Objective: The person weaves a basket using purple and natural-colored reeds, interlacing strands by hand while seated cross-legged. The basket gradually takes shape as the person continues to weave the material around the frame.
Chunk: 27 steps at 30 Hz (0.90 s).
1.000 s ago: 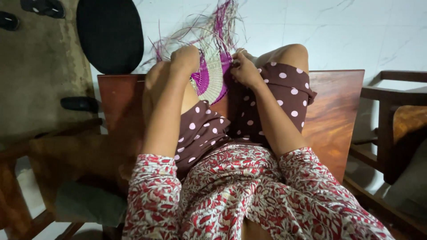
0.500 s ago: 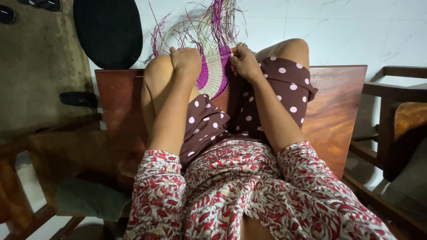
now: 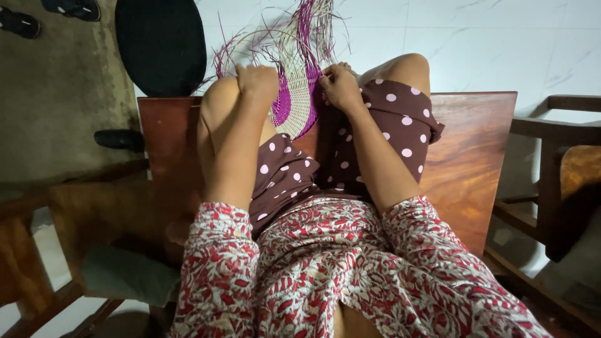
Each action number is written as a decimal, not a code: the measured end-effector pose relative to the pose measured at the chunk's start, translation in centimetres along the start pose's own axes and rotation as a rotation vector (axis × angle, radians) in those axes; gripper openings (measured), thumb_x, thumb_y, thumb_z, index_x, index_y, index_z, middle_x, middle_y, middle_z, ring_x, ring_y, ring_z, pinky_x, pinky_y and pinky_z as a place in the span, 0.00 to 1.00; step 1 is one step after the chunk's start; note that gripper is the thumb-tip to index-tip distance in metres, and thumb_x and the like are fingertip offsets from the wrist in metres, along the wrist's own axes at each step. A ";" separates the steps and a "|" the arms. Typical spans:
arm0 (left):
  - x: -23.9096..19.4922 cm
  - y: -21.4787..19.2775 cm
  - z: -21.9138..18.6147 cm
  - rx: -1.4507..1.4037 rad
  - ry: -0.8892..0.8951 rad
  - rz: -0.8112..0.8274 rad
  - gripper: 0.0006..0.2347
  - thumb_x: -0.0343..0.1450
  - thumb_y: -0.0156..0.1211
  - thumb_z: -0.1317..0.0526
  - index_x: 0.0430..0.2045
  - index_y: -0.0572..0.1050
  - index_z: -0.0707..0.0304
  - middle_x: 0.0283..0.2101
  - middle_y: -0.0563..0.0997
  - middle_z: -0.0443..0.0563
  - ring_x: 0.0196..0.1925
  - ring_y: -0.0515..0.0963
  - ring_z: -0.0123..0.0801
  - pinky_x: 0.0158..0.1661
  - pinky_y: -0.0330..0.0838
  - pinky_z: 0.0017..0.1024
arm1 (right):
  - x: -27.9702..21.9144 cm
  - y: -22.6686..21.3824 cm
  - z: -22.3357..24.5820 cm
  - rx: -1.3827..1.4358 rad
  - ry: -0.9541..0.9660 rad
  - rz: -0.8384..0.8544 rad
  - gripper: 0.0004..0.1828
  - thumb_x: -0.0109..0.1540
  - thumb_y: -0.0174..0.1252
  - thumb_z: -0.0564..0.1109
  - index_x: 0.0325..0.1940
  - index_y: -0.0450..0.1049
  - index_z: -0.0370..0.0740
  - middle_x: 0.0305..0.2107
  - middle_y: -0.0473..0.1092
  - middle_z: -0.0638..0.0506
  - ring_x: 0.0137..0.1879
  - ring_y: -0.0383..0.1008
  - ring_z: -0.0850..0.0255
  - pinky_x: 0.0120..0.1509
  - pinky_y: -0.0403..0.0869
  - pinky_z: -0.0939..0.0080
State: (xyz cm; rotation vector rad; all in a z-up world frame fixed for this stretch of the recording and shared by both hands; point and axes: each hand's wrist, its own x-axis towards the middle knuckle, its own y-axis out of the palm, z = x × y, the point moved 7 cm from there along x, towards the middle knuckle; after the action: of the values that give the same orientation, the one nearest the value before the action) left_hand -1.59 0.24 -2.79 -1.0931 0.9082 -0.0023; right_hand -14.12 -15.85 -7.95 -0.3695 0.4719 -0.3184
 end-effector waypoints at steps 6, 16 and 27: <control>-0.3 -4.0 5.0 0.068 -0.276 0.236 0.17 0.76 0.48 0.58 0.57 0.75 0.64 0.62 0.76 0.64 0.61 0.75 0.60 0.56 0.64 0.57 | -1.6 -1.0 3.5 -0.118 0.189 0.053 0.12 0.70 0.51 0.46 0.53 0.71 0.38 0.39 0.76 0.42 0.24 0.77 0.61 0.33 0.81 0.59; -1.3 -2.5 15.9 -0.243 -0.522 0.177 0.17 0.75 0.46 0.63 0.57 0.75 0.61 0.64 0.73 0.61 0.65 0.73 0.50 0.57 0.70 0.43 | 0.1 -0.7 1.2 0.098 0.165 0.006 0.08 0.71 0.49 0.47 0.39 0.68 0.45 0.23 0.71 0.54 0.24 0.73 0.63 0.34 0.74 0.58; -5.7 6.1 17.6 -0.922 -0.398 0.295 0.17 0.73 0.57 0.50 0.46 0.80 0.65 0.43 0.80 0.62 0.41 0.78 0.50 0.42 0.70 0.46 | 1.8 0.9 -1.1 0.792 0.271 -0.087 0.13 0.69 0.47 0.41 0.29 0.61 0.48 0.23 0.61 0.55 0.19 0.53 0.67 0.21 0.53 0.68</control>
State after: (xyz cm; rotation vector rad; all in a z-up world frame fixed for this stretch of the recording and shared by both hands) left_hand 3.26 19.02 -1.27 -1.7047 0.6923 0.9246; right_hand -12.93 -16.04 -9.95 0.4315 0.5553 -0.6119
